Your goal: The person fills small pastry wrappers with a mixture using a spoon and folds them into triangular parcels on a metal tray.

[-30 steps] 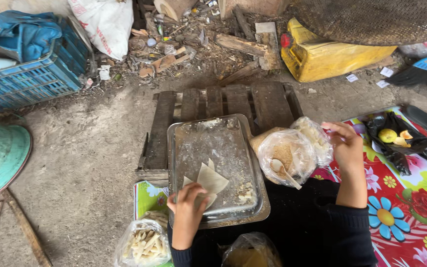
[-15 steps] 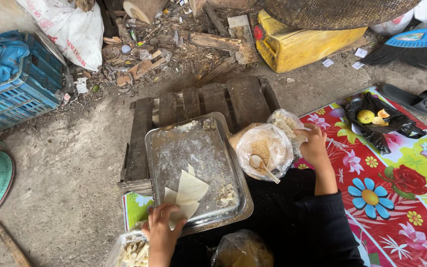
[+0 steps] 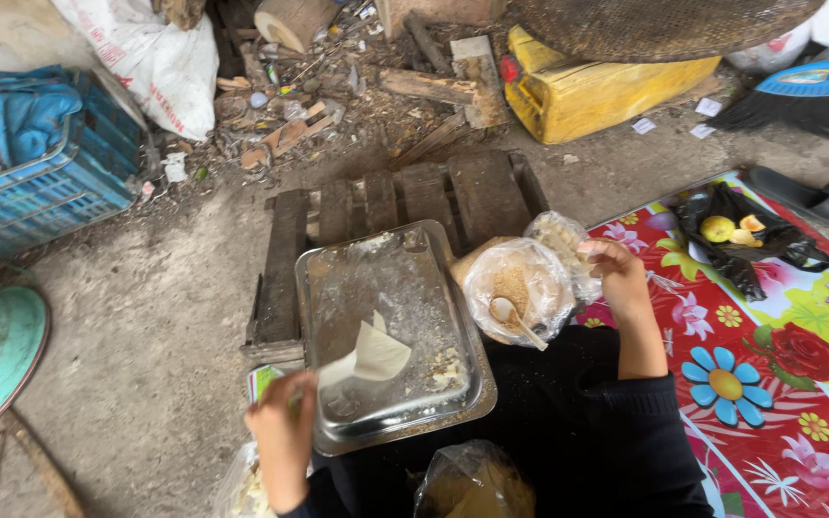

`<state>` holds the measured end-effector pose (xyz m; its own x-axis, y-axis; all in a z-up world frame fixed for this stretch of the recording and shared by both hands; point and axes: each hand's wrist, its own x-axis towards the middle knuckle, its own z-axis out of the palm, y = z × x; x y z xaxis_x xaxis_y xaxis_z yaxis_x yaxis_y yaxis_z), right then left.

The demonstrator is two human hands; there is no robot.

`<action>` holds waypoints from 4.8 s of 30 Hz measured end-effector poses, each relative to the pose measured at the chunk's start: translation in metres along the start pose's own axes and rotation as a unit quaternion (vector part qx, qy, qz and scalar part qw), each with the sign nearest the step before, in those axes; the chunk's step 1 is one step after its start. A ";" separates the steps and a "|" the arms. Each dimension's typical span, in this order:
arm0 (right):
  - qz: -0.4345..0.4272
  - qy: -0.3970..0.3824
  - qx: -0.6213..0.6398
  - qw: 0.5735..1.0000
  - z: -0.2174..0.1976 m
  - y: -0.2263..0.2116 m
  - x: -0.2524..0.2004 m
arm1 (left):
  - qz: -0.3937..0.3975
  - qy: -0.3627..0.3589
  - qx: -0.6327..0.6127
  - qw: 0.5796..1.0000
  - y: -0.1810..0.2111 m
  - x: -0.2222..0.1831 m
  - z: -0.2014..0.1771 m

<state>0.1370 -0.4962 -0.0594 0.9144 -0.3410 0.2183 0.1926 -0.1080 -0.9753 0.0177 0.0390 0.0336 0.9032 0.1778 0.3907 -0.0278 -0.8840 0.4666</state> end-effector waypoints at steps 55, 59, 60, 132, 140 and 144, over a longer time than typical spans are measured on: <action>-0.247 -0.381 -0.683 0.573 0.212 -0.147 -0.071 | 0.138 -0.085 -0.042 0.986 0.093 0.011 0.083; -0.258 -0.283 -0.752 0.537 0.212 -0.146 -0.061 | 0.129 -0.080 -0.047 0.987 0.093 0.009 0.086; -0.278 -0.236 -0.763 0.534 0.212 -0.147 -0.058 | 0.124 -0.080 -0.047 0.988 0.093 0.010 0.086; -0.371 0.137 -0.282 0.874 0.118 -0.094 -0.145 | 0.160 0.012 -0.072 0.984 0.109 -0.001 0.057; -0.287 0.167 -0.481 0.812 0.101 -0.119 -0.126 | 0.220 -0.066 -0.129 0.965 0.107 -0.001 0.063; -0.308 0.168 -0.509 0.786 0.116 -0.122 -0.134 | 0.234 -0.092 -0.148 0.956 0.102 -0.003 0.070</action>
<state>0.0321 -0.3293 0.0269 0.5807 -0.1394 0.8021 0.0222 -0.9821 -0.1868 0.0423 -0.0818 0.0249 0.8213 -0.3113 0.4781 -0.5434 -0.6821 0.4893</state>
